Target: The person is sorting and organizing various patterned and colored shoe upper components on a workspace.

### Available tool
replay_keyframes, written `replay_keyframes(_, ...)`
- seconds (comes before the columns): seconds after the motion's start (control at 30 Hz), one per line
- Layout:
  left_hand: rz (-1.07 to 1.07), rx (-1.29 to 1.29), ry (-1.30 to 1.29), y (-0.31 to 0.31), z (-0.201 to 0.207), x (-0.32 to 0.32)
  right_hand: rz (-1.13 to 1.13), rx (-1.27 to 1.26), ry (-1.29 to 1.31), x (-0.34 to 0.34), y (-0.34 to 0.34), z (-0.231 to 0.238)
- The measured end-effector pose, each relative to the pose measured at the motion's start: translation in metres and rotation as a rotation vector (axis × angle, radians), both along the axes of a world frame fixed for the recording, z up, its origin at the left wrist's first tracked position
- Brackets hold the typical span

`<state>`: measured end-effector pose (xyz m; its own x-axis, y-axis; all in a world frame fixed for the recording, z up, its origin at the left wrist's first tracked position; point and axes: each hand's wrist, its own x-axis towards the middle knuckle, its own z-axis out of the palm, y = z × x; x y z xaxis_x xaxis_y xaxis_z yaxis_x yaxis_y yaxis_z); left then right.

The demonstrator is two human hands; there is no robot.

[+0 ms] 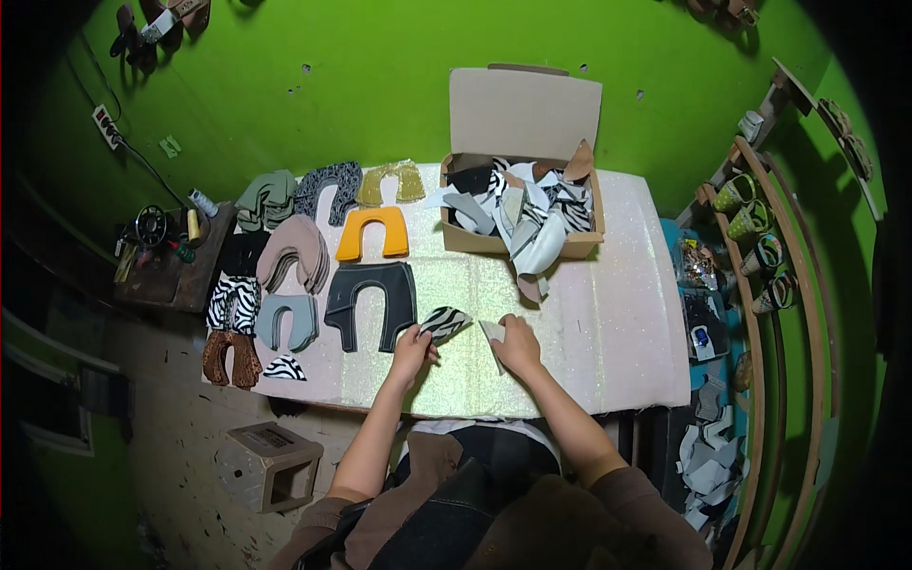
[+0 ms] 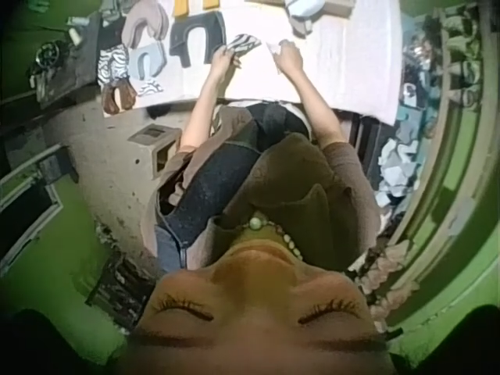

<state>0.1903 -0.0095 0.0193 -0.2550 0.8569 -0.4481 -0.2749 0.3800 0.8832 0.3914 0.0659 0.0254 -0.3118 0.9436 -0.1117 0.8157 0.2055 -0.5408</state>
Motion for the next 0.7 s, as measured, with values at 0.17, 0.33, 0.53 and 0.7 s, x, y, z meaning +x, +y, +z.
replay_keyframes(0.17,0.024,-0.004,-0.017,-0.003,0.003,0.004,-0.047,-0.222,0.316,0.006,0.008,0.014)
replay_keyframes(0.33,0.003,0.070,0.072,-0.001,-0.001,0.029,-0.228,-0.401,0.621,-0.004,0.004,-0.017)
replay_keyframes(0.53,-0.105,0.192,0.419,-0.012,0.009,0.049,-0.245,-0.420,0.561,-0.029,-0.014,0.022)
replay_keyframes(0.7,-0.186,0.239,0.464,-0.013,-0.006,0.040,-0.289,-0.633,0.787,-0.034,-0.007,0.010)
